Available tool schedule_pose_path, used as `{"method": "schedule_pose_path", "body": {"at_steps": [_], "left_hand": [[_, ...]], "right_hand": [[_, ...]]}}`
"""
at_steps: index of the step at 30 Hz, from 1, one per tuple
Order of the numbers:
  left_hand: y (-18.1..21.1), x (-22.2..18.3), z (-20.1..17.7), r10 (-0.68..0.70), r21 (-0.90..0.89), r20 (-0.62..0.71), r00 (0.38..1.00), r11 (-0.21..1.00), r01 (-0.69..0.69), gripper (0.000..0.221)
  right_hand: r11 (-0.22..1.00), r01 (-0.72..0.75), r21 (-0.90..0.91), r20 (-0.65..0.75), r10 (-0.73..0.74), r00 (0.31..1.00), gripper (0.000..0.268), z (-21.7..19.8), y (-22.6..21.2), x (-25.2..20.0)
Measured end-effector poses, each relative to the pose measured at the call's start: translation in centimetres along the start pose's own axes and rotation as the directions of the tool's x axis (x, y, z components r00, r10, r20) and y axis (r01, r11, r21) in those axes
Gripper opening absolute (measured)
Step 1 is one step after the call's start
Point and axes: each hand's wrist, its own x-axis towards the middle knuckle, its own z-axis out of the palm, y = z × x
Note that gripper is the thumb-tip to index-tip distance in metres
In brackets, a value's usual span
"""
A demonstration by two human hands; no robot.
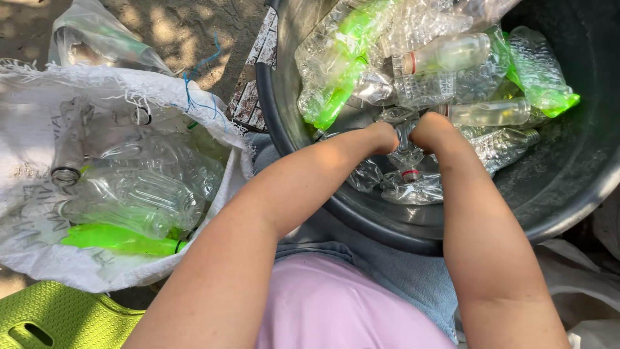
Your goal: Sorting plastic bottles from a large tub into a white sack for recycling
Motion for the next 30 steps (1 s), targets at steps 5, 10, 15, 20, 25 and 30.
{"method": "schedule_pose_path", "body": {"at_steps": [5, 10, 15, 20, 25, 30], "left_hand": [[-7.7, 4.4, 8.4, 0.008, 0.313, 0.203, 0.979, 0.947, -0.073, 0.008], [-9.5, 6.9, 12.2, -0.023, 0.388, 0.177, 0.984, 0.920, -0.048, 0.018], [-0.1, -3.5, -0.9, -0.439, -0.490, 0.186, 0.879, 0.734, 0.470, 0.029], [3.8, -7.8, -7.7, -0.484, -0.637, 0.107, 0.869, 0.637, 0.433, 0.026], [6.4, -10.8, -14.7, -0.562, -0.771, 0.023, 0.827, 0.516, 0.373, 0.025], [10.1, -16.8, -21.2, -0.574, -0.877, -0.053, 0.817, 0.417, 0.236, 0.027]], "right_hand": [[0.643, -0.288, 0.709, 0.112, 0.301, 0.947, 0.019, -1.5, -1.0, 0.5], [0.681, -0.336, 0.651, 0.075, 0.383, 0.921, 0.023, 4.1, 1.1, 6.4], [0.771, -0.303, 0.560, 0.099, 0.300, 0.949, 0.027, 1.2, -1.3, 1.4], [0.366, -0.291, 0.884, 0.287, 0.068, 0.956, 0.065, 3.1, -0.5, 3.7], [0.392, -0.266, 0.880, 0.291, -0.003, 0.957, 0.037, -3.3, -1.5, -0.1], [0.709, -0.046, 0.703, -0.128, 0.190, 0.973, 0.038, -10.0, -2.9, -10.6]]}}
